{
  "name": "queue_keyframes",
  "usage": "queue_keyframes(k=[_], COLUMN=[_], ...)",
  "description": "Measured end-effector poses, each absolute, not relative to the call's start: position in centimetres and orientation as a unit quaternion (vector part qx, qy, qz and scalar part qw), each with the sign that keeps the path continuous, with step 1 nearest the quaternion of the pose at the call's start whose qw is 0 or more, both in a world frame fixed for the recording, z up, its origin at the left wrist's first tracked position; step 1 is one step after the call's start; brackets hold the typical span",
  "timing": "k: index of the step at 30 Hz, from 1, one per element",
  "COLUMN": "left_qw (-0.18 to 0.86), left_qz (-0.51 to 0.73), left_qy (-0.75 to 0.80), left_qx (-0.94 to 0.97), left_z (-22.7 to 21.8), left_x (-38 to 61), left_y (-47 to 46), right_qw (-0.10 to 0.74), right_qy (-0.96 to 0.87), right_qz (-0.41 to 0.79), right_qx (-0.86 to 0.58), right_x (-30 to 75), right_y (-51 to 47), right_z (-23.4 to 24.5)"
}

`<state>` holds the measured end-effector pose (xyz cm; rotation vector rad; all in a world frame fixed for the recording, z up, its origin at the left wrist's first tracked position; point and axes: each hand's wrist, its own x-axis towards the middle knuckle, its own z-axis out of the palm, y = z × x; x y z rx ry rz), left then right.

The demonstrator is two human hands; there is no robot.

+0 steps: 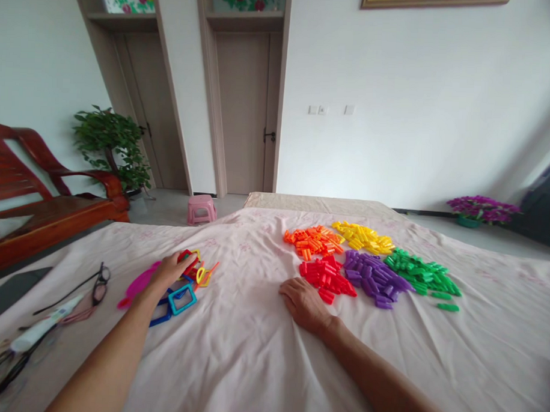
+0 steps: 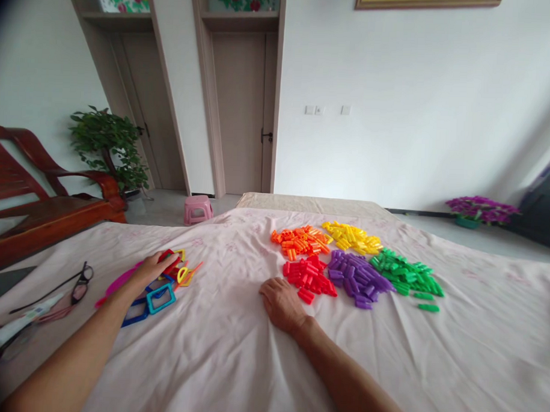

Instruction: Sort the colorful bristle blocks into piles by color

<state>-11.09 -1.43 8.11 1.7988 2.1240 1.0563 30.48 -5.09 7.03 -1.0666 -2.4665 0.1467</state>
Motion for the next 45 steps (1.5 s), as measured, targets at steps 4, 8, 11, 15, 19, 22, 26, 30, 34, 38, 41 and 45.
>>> queue_keyframes(k=[4,8,11,15,19,22,26,30,34,38,41,45], left_qw=[0.108,0.102,0.057,-0.021,-0.079,-0.101,-0.122,-0.126,-0.150,-0.169,-0.189,-0.213], left_qz=[0.338,0.329,0.308,0.287,0.284,0.292,0.287,0.274,0.256,0.236,0.219,0.202], left_qy=[0.667,0.619,0.590,0.548,0.502,0.478,0.464,0.481,0.509,0.545,0.593,0.641], left_qx=[0.655,0.706,0.744,0.785,0.813,0.822,0.829,0.823,0.808,0.787,0.752,0.709], left_z=[7.5,6.6,6.5,6.7,6.6,6.4,6.6,6.8,6.8,6.9,6.9,6.6], left_x=[-8.6,-5.9,-4.5,-3.4,-2.8,-2.6,-2.5,-2.5,-3.0,-3.7,-4.2,-5.1], left_y=[-1.4,-2.6,-4.2,-6.7,-8.9,-9.8,-10.2,-10.0,-9.5,-9.4,-9.2,-8.5], right_qw=[0.228,0.228,0.227,0.226,0.226,0.226,0.228,0.224,0.213,0.181,0.153,0.204], right_qy=[-0.891,-0.892,-0.891,-0.893,-0.891,-0.892,-0.893,-0.895,-0.895,-0.892,-0.892,-0.891], right_qz=[0.057,0.059,0.058,0.056,0.054,0.052,0.047,0.046,0.039,0.028,0.032,0.046], right_qx=[-0.388,-0.387,-0.388,-0.386,-0.391,-0.388,-0.385,-0.382,-0.391,-0.414,-0.423,-0.404], right_x=[30.6,30.7,30.8,30.9,30.9,31.0,31.2,31.2,31.1,30.6,29.4,26.2], right_y=[-5.0,-4.9,-4.8,-4.7,-4.6,-4.6,-4.5,-4.5,-4.8,-5.0,-4.6,-3.6], right_z=[6.9,6.7,6.6,6.5,6.5,6.5,6.4,6.4,6.6,7.3,8.2,9.2])
